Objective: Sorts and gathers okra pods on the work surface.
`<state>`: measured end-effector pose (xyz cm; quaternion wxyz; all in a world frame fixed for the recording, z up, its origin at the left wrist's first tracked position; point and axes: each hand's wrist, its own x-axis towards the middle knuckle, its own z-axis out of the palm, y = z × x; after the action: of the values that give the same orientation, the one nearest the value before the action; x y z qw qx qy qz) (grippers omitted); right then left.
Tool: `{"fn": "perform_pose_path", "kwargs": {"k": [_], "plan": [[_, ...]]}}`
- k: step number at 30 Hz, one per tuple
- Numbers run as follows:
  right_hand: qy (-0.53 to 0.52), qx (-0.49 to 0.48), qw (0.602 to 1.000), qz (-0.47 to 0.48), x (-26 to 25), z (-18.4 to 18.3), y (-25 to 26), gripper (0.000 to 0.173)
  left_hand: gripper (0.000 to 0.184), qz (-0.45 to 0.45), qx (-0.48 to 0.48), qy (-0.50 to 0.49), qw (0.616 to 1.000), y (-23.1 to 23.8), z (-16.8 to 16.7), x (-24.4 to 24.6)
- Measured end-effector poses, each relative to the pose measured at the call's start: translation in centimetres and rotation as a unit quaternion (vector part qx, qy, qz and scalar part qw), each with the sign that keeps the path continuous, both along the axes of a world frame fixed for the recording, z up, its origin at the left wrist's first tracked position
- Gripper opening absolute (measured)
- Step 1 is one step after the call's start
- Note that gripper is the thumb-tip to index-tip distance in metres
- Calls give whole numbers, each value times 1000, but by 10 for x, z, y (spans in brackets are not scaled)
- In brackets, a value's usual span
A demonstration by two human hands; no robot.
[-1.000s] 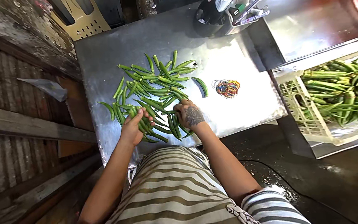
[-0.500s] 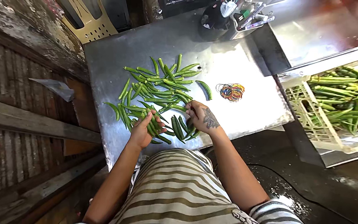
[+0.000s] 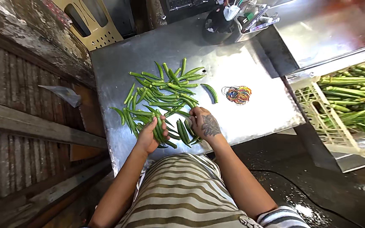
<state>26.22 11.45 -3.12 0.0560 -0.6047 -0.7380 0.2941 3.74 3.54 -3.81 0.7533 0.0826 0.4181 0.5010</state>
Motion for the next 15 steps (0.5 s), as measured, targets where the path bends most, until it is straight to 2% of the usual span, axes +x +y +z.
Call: {"fn": "perform_pose_path", "kwargs": {"k": [4, 7, 9, 11, 13, 15], "plan": [[-50, 61, 996, 44, -21, -5, 9, 15, 45, 17, -25, -21, 999, -2, -3, -3], [-30, 112, 982, 150, -40, -9, 19, 14, 44, 24, -23, -20, 999, -2, 1, -2], [-49, 125, 968, 211, -55, -20, 23, 20, 44, 30, -23, -8, 999, -3, 1, -3], [-98, 154, 957, 227, -67, -35, 24, 25, 43, 36, -25, 10, 999, -3, 1, -4], [-115, 197, 949, 217, -72, -46, 26, 20, 45, 43, -25, 21, 999, -3, 2, -7], [-113, 192, 951, 212, -73, -49, 28, 15, 48, 50, -25, 20, 998, -5, 2, -10]]}}
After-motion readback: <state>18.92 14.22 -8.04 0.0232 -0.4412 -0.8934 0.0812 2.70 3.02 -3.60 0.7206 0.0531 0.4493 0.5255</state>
